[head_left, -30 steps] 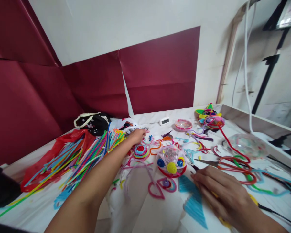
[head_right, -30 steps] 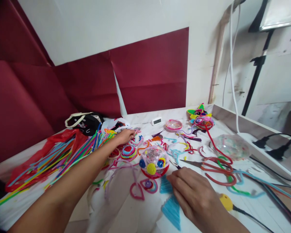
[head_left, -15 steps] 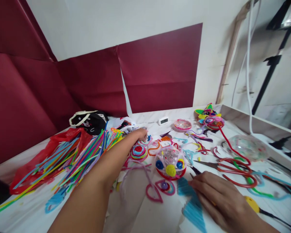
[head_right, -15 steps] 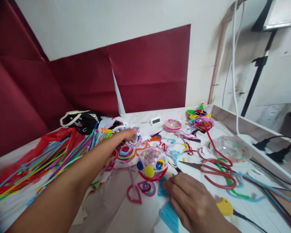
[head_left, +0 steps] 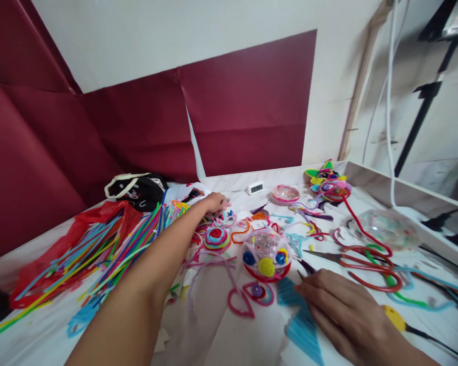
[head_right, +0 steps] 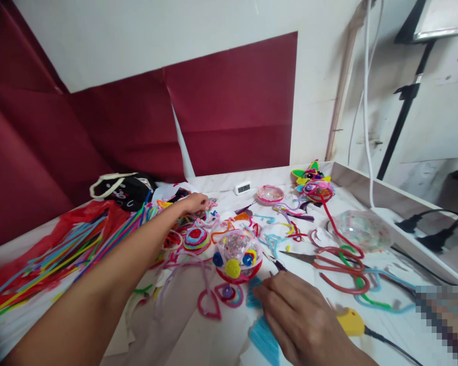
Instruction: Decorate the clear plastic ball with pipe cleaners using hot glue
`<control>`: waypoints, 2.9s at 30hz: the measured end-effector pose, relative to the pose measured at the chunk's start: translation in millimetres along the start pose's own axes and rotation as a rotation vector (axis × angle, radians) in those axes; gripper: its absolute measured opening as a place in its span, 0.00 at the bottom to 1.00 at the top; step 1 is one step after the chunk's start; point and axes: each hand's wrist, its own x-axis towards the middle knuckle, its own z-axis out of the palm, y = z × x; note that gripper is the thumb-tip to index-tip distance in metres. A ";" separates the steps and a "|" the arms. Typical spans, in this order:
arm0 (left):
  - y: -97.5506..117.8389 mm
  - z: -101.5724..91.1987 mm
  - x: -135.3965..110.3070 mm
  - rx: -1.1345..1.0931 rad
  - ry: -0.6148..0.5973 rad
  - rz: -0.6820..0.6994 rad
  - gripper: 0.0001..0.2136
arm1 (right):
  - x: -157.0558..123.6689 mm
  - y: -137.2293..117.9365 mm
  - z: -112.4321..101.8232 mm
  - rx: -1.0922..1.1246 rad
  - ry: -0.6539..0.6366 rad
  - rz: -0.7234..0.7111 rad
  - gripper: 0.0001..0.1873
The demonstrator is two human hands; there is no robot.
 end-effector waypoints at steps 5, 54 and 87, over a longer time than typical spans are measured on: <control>-10.6 -14.9 -9.8 -0.135 0.231 0.001 0.16 | 1.9 -0.5 -1.5 -0.017 0.012 -0.002 0.11; 91.2 49.3 -86.2 -1.135 0.786 0.232 0.10 | 128.8 84.8 25.0 0.534 -0.144 0.562 0.10; 101.4 34.2 -119.8 -0.453 0.906 0.574 0.06 | 135.9 75.3 8.1 0.350 -0.152 0.271 0.04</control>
